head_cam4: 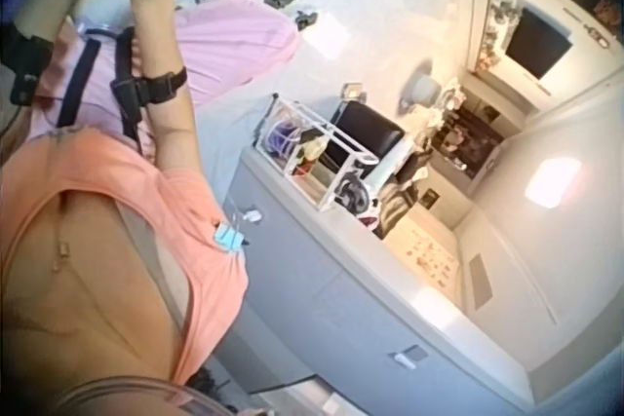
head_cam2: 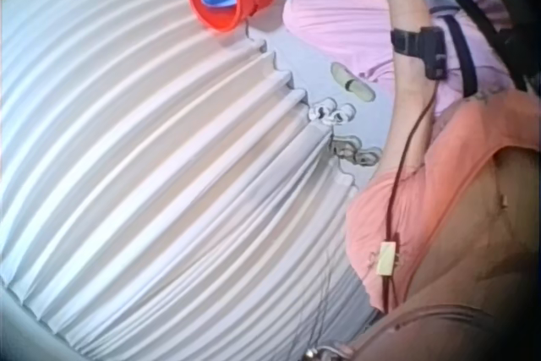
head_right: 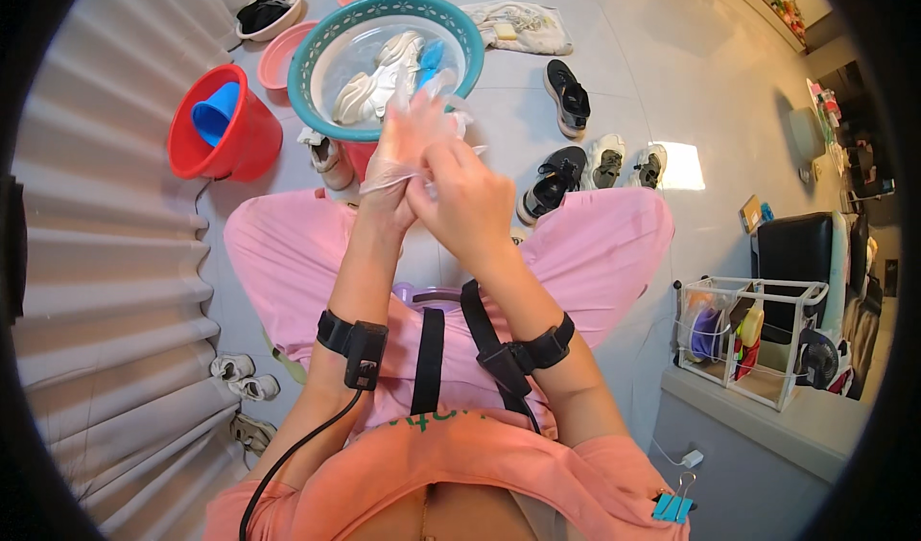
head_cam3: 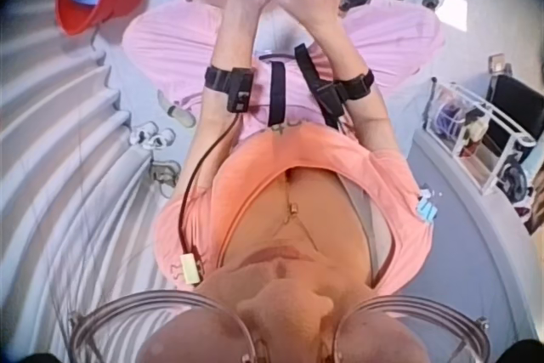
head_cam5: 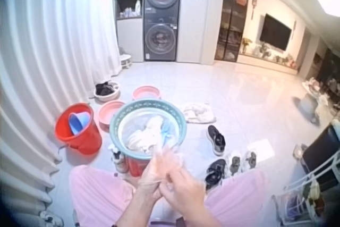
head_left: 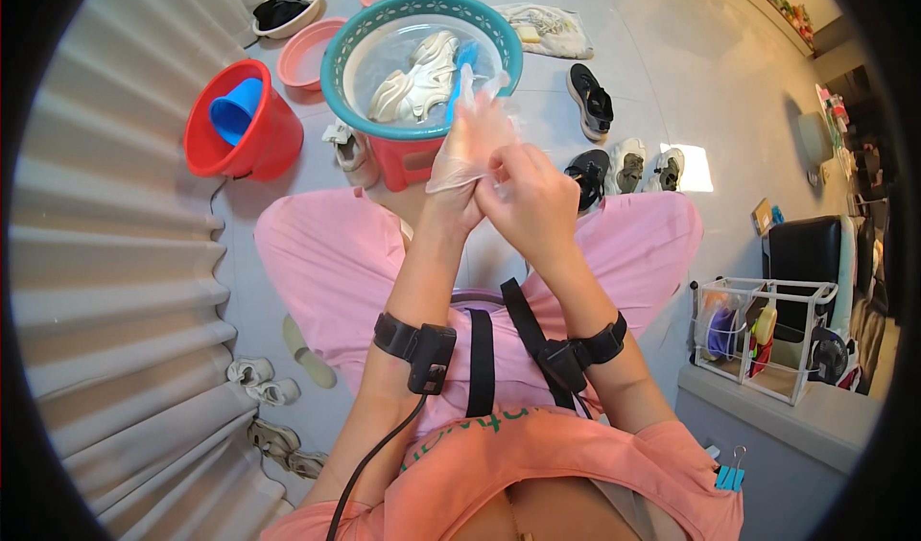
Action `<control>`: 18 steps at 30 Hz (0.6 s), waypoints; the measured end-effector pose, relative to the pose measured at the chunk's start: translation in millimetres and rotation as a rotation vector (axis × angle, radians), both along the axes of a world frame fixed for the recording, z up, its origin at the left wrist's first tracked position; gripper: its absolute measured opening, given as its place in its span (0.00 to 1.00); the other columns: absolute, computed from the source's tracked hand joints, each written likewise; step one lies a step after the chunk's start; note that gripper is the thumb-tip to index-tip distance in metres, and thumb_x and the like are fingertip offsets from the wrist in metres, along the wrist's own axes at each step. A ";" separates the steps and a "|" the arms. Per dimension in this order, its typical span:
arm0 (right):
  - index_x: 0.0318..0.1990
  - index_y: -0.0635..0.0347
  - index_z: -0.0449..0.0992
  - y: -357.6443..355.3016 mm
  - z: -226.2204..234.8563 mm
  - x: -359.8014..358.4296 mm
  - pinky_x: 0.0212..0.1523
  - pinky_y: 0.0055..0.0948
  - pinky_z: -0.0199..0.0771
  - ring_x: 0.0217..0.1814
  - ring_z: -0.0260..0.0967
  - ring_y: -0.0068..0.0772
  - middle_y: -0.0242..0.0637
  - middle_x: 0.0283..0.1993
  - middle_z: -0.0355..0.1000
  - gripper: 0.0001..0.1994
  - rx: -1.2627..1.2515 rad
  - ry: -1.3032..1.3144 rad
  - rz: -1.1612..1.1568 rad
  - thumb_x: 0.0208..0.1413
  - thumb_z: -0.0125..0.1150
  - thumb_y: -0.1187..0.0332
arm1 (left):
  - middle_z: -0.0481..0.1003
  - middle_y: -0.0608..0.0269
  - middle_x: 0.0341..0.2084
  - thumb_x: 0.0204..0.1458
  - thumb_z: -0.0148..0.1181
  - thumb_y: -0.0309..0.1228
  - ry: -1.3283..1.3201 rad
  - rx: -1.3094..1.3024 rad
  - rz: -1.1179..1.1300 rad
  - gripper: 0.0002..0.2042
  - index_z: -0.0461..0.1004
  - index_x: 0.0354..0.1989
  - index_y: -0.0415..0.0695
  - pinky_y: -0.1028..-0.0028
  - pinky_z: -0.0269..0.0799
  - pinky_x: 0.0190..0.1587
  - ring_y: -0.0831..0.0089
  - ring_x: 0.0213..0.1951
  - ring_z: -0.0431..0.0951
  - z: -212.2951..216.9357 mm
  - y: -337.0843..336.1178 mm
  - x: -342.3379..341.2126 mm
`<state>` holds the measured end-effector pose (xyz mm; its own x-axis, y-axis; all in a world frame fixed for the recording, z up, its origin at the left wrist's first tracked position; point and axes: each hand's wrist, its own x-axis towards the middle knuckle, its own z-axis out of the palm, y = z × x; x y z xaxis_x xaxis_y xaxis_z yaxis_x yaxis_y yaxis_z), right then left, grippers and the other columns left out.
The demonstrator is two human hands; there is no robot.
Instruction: The recorder puts on a pair of disposable plastic gloves while sitting on the floor surrounded by cleaning basins.
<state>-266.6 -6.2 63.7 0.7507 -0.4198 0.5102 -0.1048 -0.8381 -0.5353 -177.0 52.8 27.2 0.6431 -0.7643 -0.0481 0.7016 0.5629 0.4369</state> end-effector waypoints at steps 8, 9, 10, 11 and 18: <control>0.24 0.57 0.72 -2.6 -11.5 7.3 0.21 0.42 0.69 0.20 0.71 0.47 0.42 0.18 0.70 0.07 -0.156 0.308 -0.079 0.45 0.58 0.64 | 0.63 0.60 0.61 0.63 0.46 0.48 0.000 -0.143 0.105 0.27 0.58 0.65 0.44 0.62 0.63 0.62 0.63 0.57 0.67 -13.9 0.6 6.0; 0.23 0.57 0.71 -1.0 -13.0 7.2 0.21 0.42 0.69 0.20 0.71 0.47 0.42 0.18 0.70 0.08 -0.181 0.304 -0.059 0.46 0.58 0.64 | 0.65 0.61 0.58 0.63 0.47 0.49 0.017 -0.116 0.120 0.27 0.59 0.64 0.44 0.64 0.64 0.60 0.66 0.55 0.67 -13.5 2.6 6.3; 0.23 0.58 0.71 0.7 -14.1 6.5 0.20 0.42 0.69 0.20 0.71 0.46 0.42 0.18 0.70 0.09 -0.204 0.316 -0.045 0.46 0.58 0.64 | 0.66 0.63 0.56 0.63 0.47 0.50 0.034 -0.088 0.134 0.27 0.61 0.63 0.44 0.66 0.65 0.59 0.69 0.54 0.68 -13.1 4.7 6.4; 0.22 0.58 0.71 2.2 -14.5 4.8 0.20 0.42 0.69 0.19 0.71 0.46 0.42 0.18 0.70 0.09 -0.236 0.293 0.023 0.46 0.58 0.64 | 0.68 0.64 0.54 0.62 0.47 0.50 0.051 -0.059 0.145 0.27 0.62 0.63 0.45 0.68 0.66 0.57 0.72 0.52 0.68 -12.6 5.9 7.4; 0.21 0.59 0.70 11.0 -4.5 -4.1 0.19 0.39 0.68 0.18 0.71 0.43 0.41 0.19 0.69 0.10 -0.298 0.211 0.212 0.47 0.60 0.64 | 0.68 0.57 0.57 0.62 0.39 0.58 0.245 0.109 0.155 0.32 0.65 0.60 0.41 0.57 0.63 0.58 0.62 0.58 0.65 -12.7 6.5 17.5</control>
<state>-270.7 4.8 59.2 0.9056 -0.1016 0.4118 0.0057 -0.9679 -0.2515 -159.5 59.2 14.5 0.7109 -0.6396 -0.2924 0.7028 0.6306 0.3293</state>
